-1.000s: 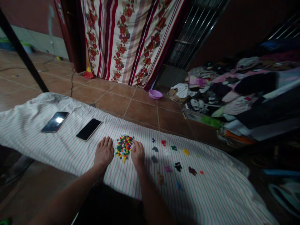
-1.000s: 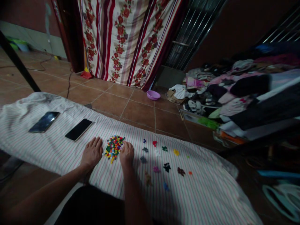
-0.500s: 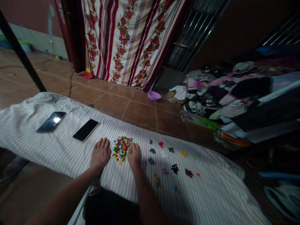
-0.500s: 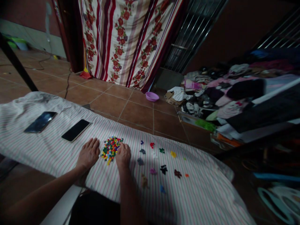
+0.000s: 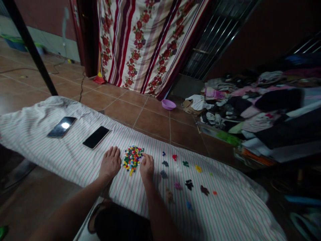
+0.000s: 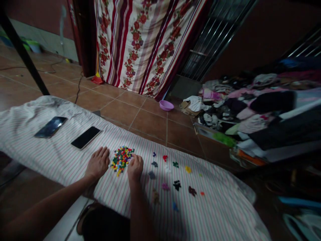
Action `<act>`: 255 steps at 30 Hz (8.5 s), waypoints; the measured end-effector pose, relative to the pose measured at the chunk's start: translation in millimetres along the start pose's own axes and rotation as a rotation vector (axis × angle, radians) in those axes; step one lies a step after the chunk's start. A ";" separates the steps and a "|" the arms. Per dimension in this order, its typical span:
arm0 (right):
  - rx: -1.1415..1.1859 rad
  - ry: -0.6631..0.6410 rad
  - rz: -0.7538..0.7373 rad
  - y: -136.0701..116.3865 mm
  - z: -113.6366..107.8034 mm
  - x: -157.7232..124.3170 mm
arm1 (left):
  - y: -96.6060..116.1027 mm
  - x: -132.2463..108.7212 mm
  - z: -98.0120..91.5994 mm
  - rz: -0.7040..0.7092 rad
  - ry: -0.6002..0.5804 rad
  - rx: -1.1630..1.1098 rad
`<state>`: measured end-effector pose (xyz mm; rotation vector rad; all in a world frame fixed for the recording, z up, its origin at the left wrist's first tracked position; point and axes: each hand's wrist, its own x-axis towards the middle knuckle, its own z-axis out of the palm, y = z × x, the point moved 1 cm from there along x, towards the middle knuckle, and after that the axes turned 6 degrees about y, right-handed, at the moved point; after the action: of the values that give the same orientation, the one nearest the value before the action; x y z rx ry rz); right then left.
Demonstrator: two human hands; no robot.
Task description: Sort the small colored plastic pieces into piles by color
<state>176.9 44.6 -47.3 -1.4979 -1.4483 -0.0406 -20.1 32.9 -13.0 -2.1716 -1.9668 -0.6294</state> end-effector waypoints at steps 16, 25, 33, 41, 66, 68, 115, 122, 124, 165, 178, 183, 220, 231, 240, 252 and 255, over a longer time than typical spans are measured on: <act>-0.189 -0.115 0.008 -0.2 5.4 0.6 | 0.2 0.2 -2.7 0.003 -0.010 -0.028; -0.150 -0.076 0.059 -9.1 0.0 5.0 | 0.7 -0.1 -1.8 0.000 -0.007 -0.014; -0.225 -0.141 0.027 2.4 7.7 2.5 | 0.6 0.1 -3.2 0.000 -0.020 -0.022; -0.114 -0.102 0.070 -1.0 1.8 5.1 | 0.4 0.0 -2.2 0.009 -0.016 -0.012; 0.059 -0.035 0.275 -22.9 -93.7 8.4 | 2.0 -3.3 -20.3 0.023 -0.045 -0.028; 0.041 0.016 0.274 -6.0 -114.6 0.5 | 2.6 -3.3 -22.1 0.013 -0.057 -0.035; -0.294 0.177 0.408 96.8 -215.5 -23.7 | 2.4 -0.4 -19.6 -0.004 -0.108 0.006; -0.131 -0.027 0.160 40.1 -164.3 -24.7 | -0.2 0.5 -14.3 0.000 -0.127 0.016; -0.077 -0.099 0.087 21.2 -146.9 -23.6 | -0.7 0.4 -12.2 -0.009 -0.115 0.003; -0.289 -0.300 0.355 -28.8 -29.3 6.9 | 2.8 0.3 -20.5 -0.024 -0.109 -0.037; -0.012 -0.224 0.489 19.4 -29.5 33.5 | 2.1 0.8 -17.2 -0.020 -0.096 -0.017; -0.142 -0.097 0.508 59.0 -61.7 62.5 | 0.3 0.1 -11.6 -0.025 -0.086 -0.028; -0.359 -0.267 0.392 77.2 -70.8 85.8 | 1.5 1.3 -15.5 -0.012 -0.100 0.005; -0.188 -0.223 0.268 30.3 -64.5 58.9 | -2.1 1.9 -8.4 -0.025 -0.085 -0.040; -0.022 -0.438 0.149 -22.2 -38.3 16.6 | -3.1 1.7 -6.5 -0.012 -0.054 -0.064; -0.149 -0.570 0.058 -43.8 -28.2 12.4 | -0.8 2.5 -11.3 -0.021 -0.088 -0.065; -0.165 -0.601 0.076 -44.8 -28.9 16.6 | -0.4 2.7 -12.8 -0.023 -0.098 -0.065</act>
<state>164.2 27.7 4.4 -1.7904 -1.8900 0.3744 -23.0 30.6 -0.5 -2.2621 -2.0503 -0.6096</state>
